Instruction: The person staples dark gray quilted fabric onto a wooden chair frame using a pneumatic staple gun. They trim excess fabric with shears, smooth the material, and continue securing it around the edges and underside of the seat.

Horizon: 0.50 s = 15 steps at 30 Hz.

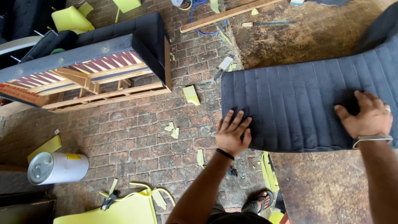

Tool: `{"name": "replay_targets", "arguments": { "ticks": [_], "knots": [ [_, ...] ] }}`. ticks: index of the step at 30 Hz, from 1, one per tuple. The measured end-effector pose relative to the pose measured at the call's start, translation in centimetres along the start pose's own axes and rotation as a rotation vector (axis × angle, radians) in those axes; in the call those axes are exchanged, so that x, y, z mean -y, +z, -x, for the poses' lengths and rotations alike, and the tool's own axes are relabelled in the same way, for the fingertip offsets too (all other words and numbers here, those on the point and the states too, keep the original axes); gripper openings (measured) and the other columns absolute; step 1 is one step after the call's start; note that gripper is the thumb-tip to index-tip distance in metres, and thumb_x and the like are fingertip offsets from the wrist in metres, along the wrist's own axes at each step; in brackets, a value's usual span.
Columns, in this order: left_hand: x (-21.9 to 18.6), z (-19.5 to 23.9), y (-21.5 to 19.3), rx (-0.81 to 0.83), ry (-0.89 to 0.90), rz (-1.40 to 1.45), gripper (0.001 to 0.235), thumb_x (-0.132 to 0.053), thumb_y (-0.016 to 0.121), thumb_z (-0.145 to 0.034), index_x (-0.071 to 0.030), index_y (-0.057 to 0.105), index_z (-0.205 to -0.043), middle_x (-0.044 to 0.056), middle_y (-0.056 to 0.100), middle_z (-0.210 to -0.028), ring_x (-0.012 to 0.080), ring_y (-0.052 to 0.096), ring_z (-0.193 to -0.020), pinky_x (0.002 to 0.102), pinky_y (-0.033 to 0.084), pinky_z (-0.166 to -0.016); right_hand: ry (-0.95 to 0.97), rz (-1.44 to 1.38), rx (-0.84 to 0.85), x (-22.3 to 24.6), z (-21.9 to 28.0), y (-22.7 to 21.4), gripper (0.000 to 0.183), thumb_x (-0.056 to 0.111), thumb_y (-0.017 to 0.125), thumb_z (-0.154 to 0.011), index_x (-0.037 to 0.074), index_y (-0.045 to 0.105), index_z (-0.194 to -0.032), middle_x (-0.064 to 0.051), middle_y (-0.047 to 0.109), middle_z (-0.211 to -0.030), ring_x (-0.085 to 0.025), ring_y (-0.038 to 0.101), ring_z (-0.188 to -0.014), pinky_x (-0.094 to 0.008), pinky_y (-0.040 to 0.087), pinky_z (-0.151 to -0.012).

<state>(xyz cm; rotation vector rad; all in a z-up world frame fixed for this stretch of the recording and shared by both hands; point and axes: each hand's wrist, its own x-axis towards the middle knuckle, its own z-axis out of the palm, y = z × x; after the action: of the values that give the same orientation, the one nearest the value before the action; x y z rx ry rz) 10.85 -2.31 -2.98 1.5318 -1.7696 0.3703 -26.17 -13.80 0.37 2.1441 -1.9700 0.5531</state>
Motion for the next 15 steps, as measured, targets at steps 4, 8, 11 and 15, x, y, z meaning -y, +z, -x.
{"name": "replay_targets", "arguments": {
  "ticks": [4, 8, 11, 15],
  "knots": [
    [4.7, -2.6, 1.6, 0.066, 0.016, 0.048, 0.028, -0.031, 0.058, -0.095, -0.027, 0.079, -0.113, -0.002, 0.072, -0.133, 0.0282, 0.064, -0.134, 0.047, 0.059, -0.101, 0.149, -0.004, 0.198, 2.6, -0.1, 2.4, 0.079, 0.053, 0.047, -0.098, 0.010, 0.035, -0.163, -0.021, 0.025, -0.169, -0.043, 0.026, -0.146, -0.058, 0.019, -0.117],
    [10.0, -6.8, 2.6, 0.090, 0.091, 0.089, 0.033, -0.021, 0.062, -0.086, -0.028, 0.080, -0.112, -0.002, 0.073, -0.130, 0.0239, 0.066, -0.129, 0.040, 0.060, -0.098, 0.221, -0.069, 0.150, 6.7, -0.6, 2.7, 0.079, 0.055, 0.038, -0.102, 0.008, 0.030, -0.165, -0.022, 0.017, -0.173, -0.039, 0.011, -0.161, -0.061, 0.009, -0.126],
    [12.8, -10.9, 3.6, 0.172, 0.134, 0.160, 0.034, -0.016, 0.064, -0.087, -0.023, 0.077, -0.117, 0.001, 0.071, -0.133, 0.0285, 0.062, -0.131, 0.041, 0.054, -0.107, 0.311, -0.021, 0.218, 9.4, -2.2, 2.6, 0.083, 0.057, 0.042, -0.094, 0.010, 0.030, -0.162, -0.022, 0.016, -0.170, -0.040, 0.009, -0.156, -0.062, 0.008, -0.120],
    [16.6, -17.0, 6.2, 0.206, 0.207, 0.237, 0.034, -0.014, 0.061, -0.089, -0.021, 0.076, -0.119, 0.003, 0.070, -0.134, 0.0313, 0.061, -0.133, 0.042, 0.052, -0.109, 0.395, -0.049, 0.219, 13.2, -4.8, 2.7, 0.089, 0.062, 0.048, -0.092, 0.007, 0.031, -0.160, -0.029, 0.016, -0.166, -0.046, 0.009, -0.154, -0.064, 0.007, -0.119]
  ]
}}
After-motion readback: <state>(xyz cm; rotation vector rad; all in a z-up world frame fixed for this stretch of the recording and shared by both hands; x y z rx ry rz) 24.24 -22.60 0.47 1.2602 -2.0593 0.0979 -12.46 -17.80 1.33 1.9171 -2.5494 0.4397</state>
